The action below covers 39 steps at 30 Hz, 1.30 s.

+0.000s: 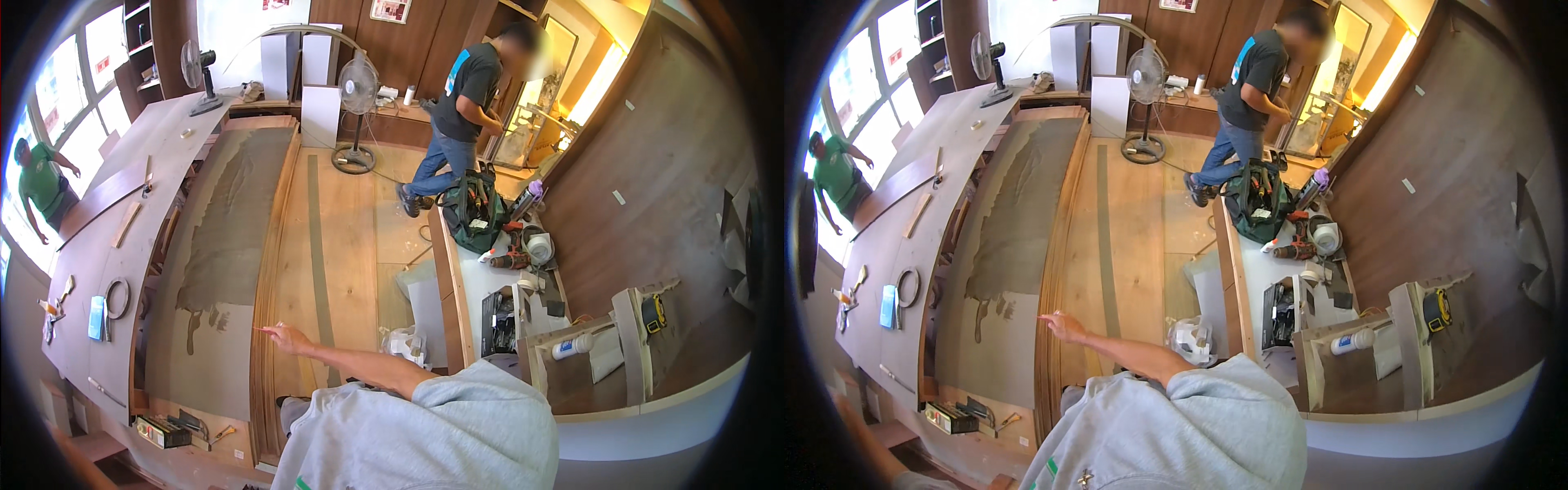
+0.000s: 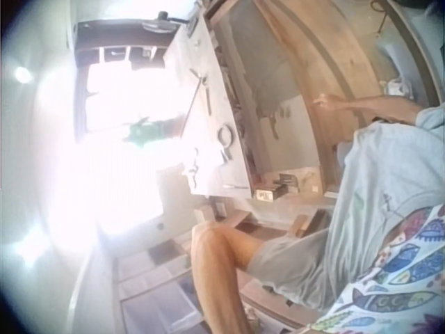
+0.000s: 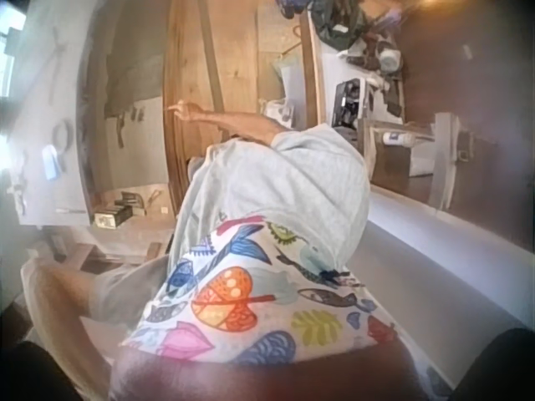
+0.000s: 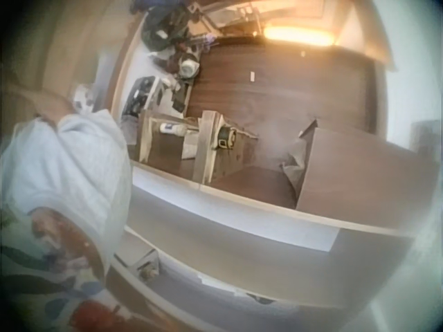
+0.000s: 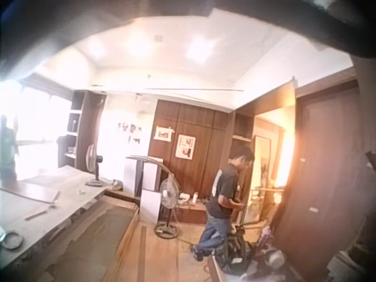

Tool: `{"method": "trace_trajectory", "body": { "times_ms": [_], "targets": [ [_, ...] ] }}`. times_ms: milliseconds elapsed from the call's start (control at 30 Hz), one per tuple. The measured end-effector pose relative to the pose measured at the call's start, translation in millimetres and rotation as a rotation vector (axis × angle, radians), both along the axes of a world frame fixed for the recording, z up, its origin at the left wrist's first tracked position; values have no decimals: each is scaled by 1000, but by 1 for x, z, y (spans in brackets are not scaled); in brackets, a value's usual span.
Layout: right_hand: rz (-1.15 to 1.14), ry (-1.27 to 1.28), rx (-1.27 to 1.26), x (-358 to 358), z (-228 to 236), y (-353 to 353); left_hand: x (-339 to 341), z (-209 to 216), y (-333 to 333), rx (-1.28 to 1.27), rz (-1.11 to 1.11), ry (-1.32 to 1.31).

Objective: The person applies adhesive from a can onto a curved wooden panel and spreads it evenly using a small red spreader.

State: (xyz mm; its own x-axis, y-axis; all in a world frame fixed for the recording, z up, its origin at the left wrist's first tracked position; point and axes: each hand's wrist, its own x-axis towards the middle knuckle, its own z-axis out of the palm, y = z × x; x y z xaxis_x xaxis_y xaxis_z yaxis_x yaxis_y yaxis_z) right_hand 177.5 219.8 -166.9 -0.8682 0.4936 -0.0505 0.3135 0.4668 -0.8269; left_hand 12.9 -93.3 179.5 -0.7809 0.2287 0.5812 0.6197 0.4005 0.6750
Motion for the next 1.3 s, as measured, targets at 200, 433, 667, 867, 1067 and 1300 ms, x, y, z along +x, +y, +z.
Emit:
{"method": "trace_trajectory", "body": {
  "times_ms": [200,433,667,867,1067,1300],
  "targets": [
    [4,55,17,-5,-8,-10,-1,-7,-21,4,41,-27],
    [82,-1,23,-55,-32,-23,-13,-16,-96,-34,190,-17],
    [171,74,-9,-115,-80,-36,-38,7,-196,0,421,67],
    [167,-281,-45,-155,-111,-16,-76,-24,-243,42,532,-19],
    [78,-387,8,-242,-158,-15,-136,-105,-206,94,493,-311],
    [99,-511,286,-329,-260,63,-81,-401,-101,216,365,-965]
  ]
}}
